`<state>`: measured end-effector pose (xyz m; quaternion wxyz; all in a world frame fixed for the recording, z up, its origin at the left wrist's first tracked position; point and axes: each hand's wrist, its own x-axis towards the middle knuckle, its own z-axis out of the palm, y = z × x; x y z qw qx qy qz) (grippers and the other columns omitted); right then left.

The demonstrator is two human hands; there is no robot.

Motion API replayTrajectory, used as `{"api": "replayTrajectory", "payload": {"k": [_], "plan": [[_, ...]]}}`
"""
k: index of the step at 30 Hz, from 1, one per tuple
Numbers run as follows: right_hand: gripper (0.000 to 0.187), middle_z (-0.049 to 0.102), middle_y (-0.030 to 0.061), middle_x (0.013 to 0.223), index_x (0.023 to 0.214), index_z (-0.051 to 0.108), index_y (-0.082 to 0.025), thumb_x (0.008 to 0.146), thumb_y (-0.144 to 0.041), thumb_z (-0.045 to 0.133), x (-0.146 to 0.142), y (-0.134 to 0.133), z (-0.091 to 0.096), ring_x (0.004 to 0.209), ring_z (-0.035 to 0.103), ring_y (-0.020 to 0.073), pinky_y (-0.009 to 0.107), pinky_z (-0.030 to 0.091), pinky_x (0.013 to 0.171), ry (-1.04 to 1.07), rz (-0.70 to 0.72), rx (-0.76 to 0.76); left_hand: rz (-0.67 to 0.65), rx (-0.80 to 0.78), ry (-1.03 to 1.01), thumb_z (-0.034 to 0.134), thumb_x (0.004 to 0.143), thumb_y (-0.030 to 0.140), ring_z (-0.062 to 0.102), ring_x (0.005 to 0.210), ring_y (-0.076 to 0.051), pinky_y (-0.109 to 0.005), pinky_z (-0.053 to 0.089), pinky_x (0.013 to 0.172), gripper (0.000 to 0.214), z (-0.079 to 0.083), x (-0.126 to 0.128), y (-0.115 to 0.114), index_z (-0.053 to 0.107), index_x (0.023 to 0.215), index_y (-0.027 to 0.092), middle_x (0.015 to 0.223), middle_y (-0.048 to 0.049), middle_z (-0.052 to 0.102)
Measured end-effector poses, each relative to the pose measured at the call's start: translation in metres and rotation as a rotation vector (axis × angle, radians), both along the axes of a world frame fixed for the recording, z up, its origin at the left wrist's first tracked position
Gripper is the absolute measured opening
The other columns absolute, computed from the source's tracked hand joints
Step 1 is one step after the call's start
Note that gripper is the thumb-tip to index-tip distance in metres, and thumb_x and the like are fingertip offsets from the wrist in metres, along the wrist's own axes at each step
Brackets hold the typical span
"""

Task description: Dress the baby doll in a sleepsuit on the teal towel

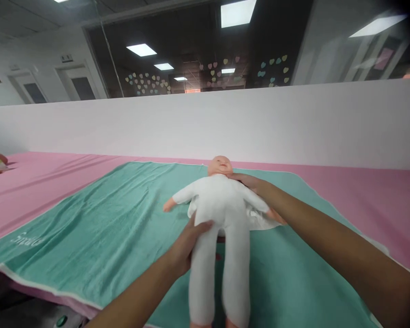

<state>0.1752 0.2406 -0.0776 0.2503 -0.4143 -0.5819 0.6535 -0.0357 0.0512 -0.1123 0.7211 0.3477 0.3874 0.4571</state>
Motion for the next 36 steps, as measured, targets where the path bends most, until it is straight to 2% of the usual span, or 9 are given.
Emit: {"api": "replayTrajectory", "payload": {"k": [5, 10, 13, 20, 24, 27, 31, 33, 36], "plan": [[0.041, 0.064, 0.0107, 0.109, 0.116, 0.052, -0.018, 0.081, -0.040, 0.054, 0.050, 0.007, -0.012, 0.101, 0.060, 0.0238, 0.041, 0.049, 0.088, 0.061, 0.137, -0.186, -0.107, 0.008, -0.050, 0.059, 0.073, 0.041, 0.058, 0.103, -0.033, -0.043, 0.054, 0.074, 0.072, -0.018, 0.055, 0.020, 0.027, 0.137, 0.029, 0.120, -0.0127, 0.056], [0.046, 0.064, 0.0102, 0.109, 0.118, 0.052, -0.018, 0.080, -0.044, 0.054, 0.067, 0.040, -0.033, 0.096, 0.062, 0.0244, 0.042, 0.050, 0.087, 0.042, 0.123, -0.239, -0.103, 0.020, -0.036, 0.061, 0.072, 0.042, 0.058, 0.101, -0.033, -0.044, 0.054, 0.074, 0.072, -0.028, 0.070, 0.045, 0.028, 0.136, 0.033, 0.122, -0.0115, 0.055], [0.044, 0.064, 0.0094, 0.110, 0.117, 0.053, -0.020, 0.080, -0.043, 0.055, 0.068, 0.059, -0.046, 0.097, 0.062, 0.0241, 0.039, 0.050, 0.088, 0.023, 0.122, -0.171, -0.102, 0.016, -0.009, 0.060, 0.072, 0.044, 0.060, 0.097, -0.033, -0.044, 0.054, 0.074, 0.072, -0.034, 0.073, 0.056, 0.029, 0.136, 0.032, 0.122, -0.0126, 0.054], [0.060, 0.052, 0.0110, 0.128, 0.129, 0.043, -0.019, 0.079, -0.050, 0.054, 0.057, 0.078, -0.059, 0.104, 0.058, 0.0220, 0.034, 0.050, 0.086, -0.094, 0.006, 0.135, 0.050, 0.137, 0.430, 0.060, 0.071, 0.051, 0.062, 0.090, -0.027, -0.033, 0.052, 0.067, 0.055, -0.040, 0.059, 0.076, 0.052, 0.120, 0.027, 0.108, -0.0108, 0.062], [0.073, 0.046, 0.0122, 0.133, 0.133, 0.039, -0.021, 0.074, -0.060, 0.054, 0.059, 0.079, -0.053, 0.111, 0.053, 0.0250, 0.036, 0.045, 0.090, -0.315, -0.070, 0.264, 0.267, 0.448, 0.856, 0.057, 0.074, 0.043, 0.060, 0.075, -0.024, -0.033, 0.046, 0.067, 0.034, -0.034, 0.024, 0.116, 0.065, 0.099, 0.021, 0.084, -0.0083, 0.066], [0.087, 0.046, 0.0174, 0.131, 0.139, 0.027, -0.015, 0.072, -0.064, 0.053, 0.060, 0.066, -0.050, 0.115, 0.048, 0.0303, 0.041, 0.039, 0.093, -0.550, -0.254, 0.417, 0.511, 0.617, 1.071, 0.049, 0.078, 0.026, 0.055, 0.096, -0.025, -0.033, 0.038, 0.086, 0.023, -0.033, -0.012, 0.152, 0.068, 0.091, 0.022, 0.101, -0.0082, 0.066], [0.067, 0.051, 0.0197, 0.118, 0.134, 0.031, -0.011, 0.083, -0.053, 0.042, 0.039, 0.023, -0.044, 0.110, 0.047, 0.0321, 0.045, 0.037, 0.089, -0.822, -0.623, 0.831, 0.471, 0.479, 1.155, 0.052, 0.074, 0.022, 0.057, 0.089, -0.024, -0.031, 0.038, 0.080, 0.022, -0.048, -0.046, 0.182, 0.068, 0.088, 0.019, 0.095, -0.0096, 0.067], [0.048, 0.052, 0.0147, 0.115, 0.125, 0.042, -0.016, 0.087, -0.045, 0.039, 0.015, 0.001, -0.040, 0.109, 0.046, 0.0277, 0.041, 0.037, 0.090, -0.788, -0.579, 1.097, 0.440, 0.497, 1.121, 0.056, 0.073, 0.027, 0.057, 0.085, -0.024, -0.030, 0.038, 0.076, 0.019, -0.057, -0.054, 0.189, 0.069, 0.085, 0.019, 0.094, -0.0092, 0.066], [0.036, 0.053, 0.0084, 0.114, 0.114, 0.049, -0.021, 0.087, -0.043, 0.043, -0.034, -0.015, -0.036, 0.109, 0.045, 0.0223, 0.035, 0.037, 0.092, -0.691, -0.207, 1.328, 0.406, 0.518, 1.070, 0.062, 0.068, 0.030, 0.056, 0.078, -0.022, -0.028, 0.037, 0.071, 0.020, -0.066, -0.063, 0.195, 0.068, 0.083, 0.019, 0.085, -0.0067, 0.065]]}}
